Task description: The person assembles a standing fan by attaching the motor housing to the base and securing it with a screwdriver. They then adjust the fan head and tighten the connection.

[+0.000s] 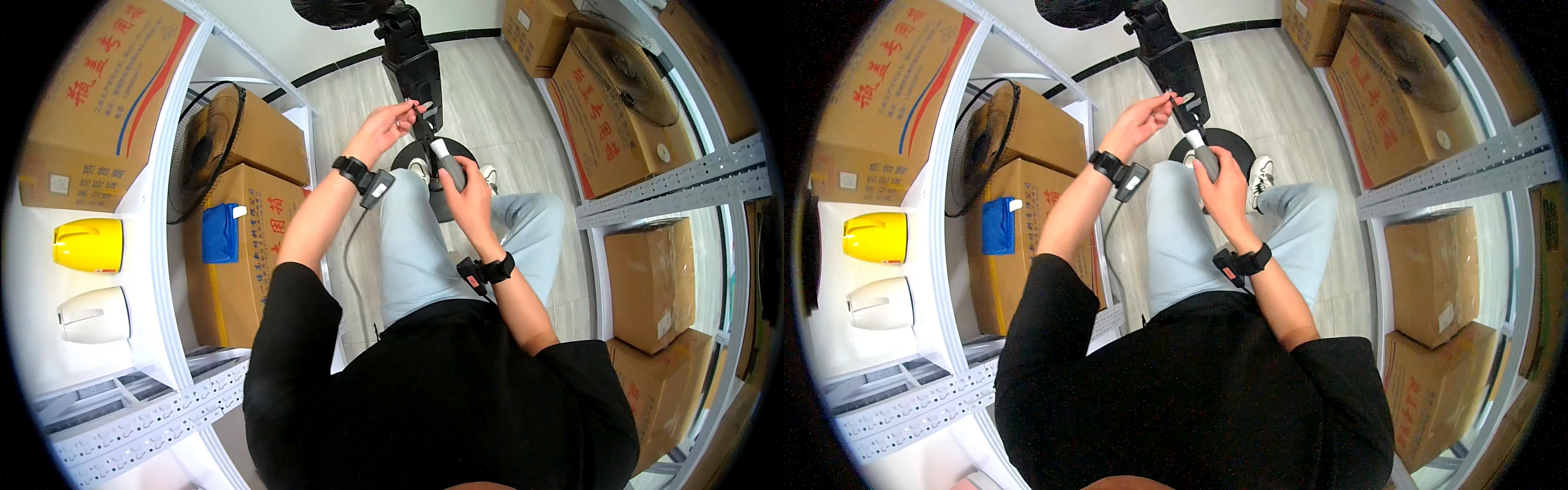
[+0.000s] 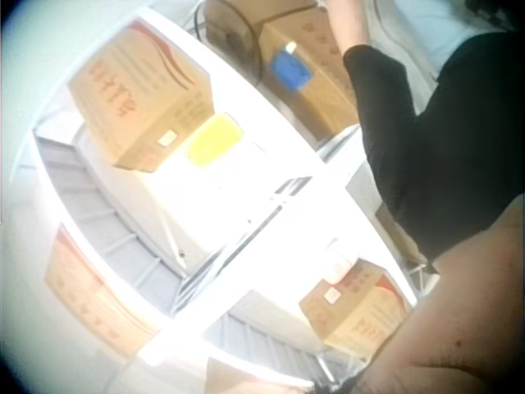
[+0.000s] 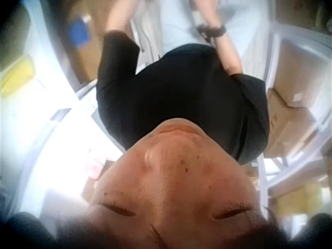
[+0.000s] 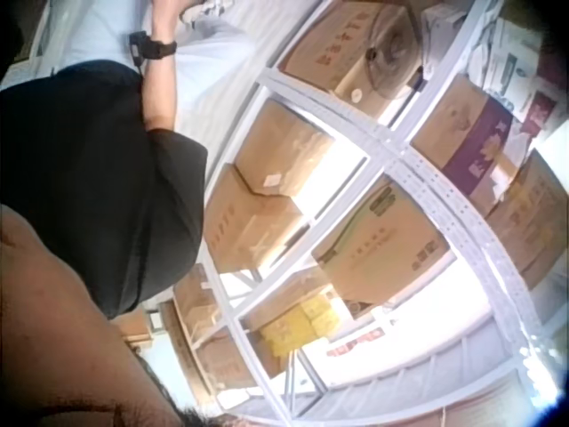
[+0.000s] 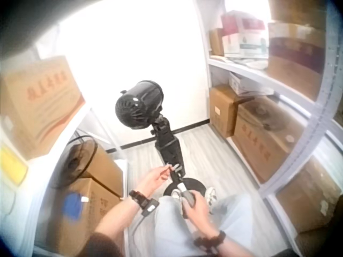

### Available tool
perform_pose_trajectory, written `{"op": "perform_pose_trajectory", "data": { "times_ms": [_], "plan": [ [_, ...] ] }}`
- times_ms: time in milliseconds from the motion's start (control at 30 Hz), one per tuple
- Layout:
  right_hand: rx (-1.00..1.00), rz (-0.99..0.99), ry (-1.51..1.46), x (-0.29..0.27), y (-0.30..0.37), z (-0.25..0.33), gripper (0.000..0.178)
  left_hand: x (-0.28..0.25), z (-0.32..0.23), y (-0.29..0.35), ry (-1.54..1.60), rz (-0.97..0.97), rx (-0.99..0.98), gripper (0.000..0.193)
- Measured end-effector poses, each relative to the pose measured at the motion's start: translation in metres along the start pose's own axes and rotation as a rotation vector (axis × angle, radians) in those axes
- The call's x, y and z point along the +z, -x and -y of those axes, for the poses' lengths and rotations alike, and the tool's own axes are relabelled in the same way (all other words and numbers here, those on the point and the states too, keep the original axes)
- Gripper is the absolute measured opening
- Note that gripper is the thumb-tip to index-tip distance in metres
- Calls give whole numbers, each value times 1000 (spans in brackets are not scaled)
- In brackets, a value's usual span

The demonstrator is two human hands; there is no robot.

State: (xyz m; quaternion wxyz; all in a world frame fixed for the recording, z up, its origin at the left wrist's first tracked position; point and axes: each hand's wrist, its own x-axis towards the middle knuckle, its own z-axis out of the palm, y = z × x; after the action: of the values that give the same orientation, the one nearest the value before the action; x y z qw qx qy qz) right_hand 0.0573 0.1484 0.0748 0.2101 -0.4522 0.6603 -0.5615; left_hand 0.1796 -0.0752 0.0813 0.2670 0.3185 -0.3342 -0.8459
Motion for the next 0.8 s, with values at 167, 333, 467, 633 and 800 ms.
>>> {"op": "perform_pose_trajectory", "data": {
  "times_ms": [167,333,467,633,800],
  "plan": [
    [-78,-21,99,-8,-14,-7,38,12,18,-10,227,-50,98,15],
    [-84,34,90,-10,-28,1,37,10,20,-12,327,-54,112,14],
    [-70,57,108,-9,-36,6,38,10,19,-9,302,-63,96,17],
    [381,301,-200,-15,-48,16,43,19,19,2,229,22,60,21],
    [370,215,-407,-5,-47,8,38,17,22,-1,166,39,88,23]
  ]
}}
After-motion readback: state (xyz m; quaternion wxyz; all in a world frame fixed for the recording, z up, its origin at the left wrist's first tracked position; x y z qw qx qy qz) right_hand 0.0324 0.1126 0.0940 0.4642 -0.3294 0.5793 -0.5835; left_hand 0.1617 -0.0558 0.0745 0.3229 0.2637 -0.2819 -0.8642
